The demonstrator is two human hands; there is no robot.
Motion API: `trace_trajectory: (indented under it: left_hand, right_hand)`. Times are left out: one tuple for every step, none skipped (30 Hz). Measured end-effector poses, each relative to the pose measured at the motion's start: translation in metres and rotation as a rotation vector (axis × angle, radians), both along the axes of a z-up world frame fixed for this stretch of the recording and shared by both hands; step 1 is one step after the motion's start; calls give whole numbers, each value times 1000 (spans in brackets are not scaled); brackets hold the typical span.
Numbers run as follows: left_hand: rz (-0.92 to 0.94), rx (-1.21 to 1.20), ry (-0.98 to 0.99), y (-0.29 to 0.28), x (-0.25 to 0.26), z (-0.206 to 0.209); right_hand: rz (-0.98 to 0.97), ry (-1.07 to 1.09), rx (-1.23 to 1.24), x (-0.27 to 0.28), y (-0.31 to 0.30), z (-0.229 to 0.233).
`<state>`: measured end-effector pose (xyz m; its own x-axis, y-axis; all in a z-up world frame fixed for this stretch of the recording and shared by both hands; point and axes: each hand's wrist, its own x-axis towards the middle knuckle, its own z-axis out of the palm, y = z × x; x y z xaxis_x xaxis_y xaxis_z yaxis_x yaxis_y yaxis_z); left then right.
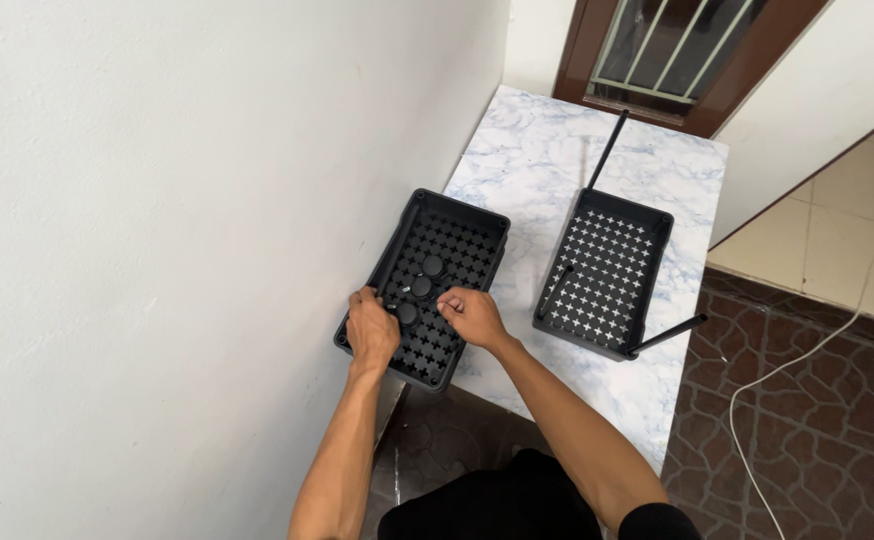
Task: The person assembles a black plastic tray by inserting four long black rods into corner holes and securing them with small black caps. The tray is handled and rotated on a white marble-patterned table while the rods are attached one by one.
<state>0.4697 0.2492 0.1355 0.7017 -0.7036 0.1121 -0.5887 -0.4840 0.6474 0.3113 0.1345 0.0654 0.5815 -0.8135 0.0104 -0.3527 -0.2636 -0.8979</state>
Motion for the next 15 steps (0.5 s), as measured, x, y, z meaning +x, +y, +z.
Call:
trace_trajectory:
  left_hand:
    - [-12,-21,3,1,-1,2]
    - [-25,-40,7,3,-2,3]
    - [-39,-59,10,5,-3,4]
    - [-40,-74,9,6,-5,6]
    - [-42,-90,7,7,-6,7]
    - [-43,-105,7,8,-8,8]
    - [-71,-140,15,10,-10,9]
    - [-101,-177,20,11,-10,10]
    - [-130,-214,25,11,-11,10]
    - [-158,-245,89,12,-13,9]
    - [-186,-275,152,12,-15,7]
    - [-217,-301,218,13,-18,4]
    - [-258,-300,380,13,-22,0]
    - [-299,-297,543,11,-26,-4]
    - [-339,-291,706,9,-30,-7]
  right_hand:
    - [-4,8,63,2,-2,0]
    - [-9,17,127,4,-2,1]
    - [6,-21,161,4,-4,4]
    - [17,-59,194,4,-6,7]
    - [29,-96,228,4,-8,12]
    - [24,-55,301,2,-8,17]
    - [18,-14,374,-2,-10,24]
    - [12,24,444,-3,-11,32]
    - [31,-34,463,-3,-10,40]
    - [48,-94,482,-5,-10,49]
    - [65,-153,500,-7,-11,58]
    - [71,-211,471,-8,-10,65]
    - [77,-267,442,-9,-11,71]
    - [82,-324,412,-11,-13,78]
    - [67,-354,386,-13,-14,84]
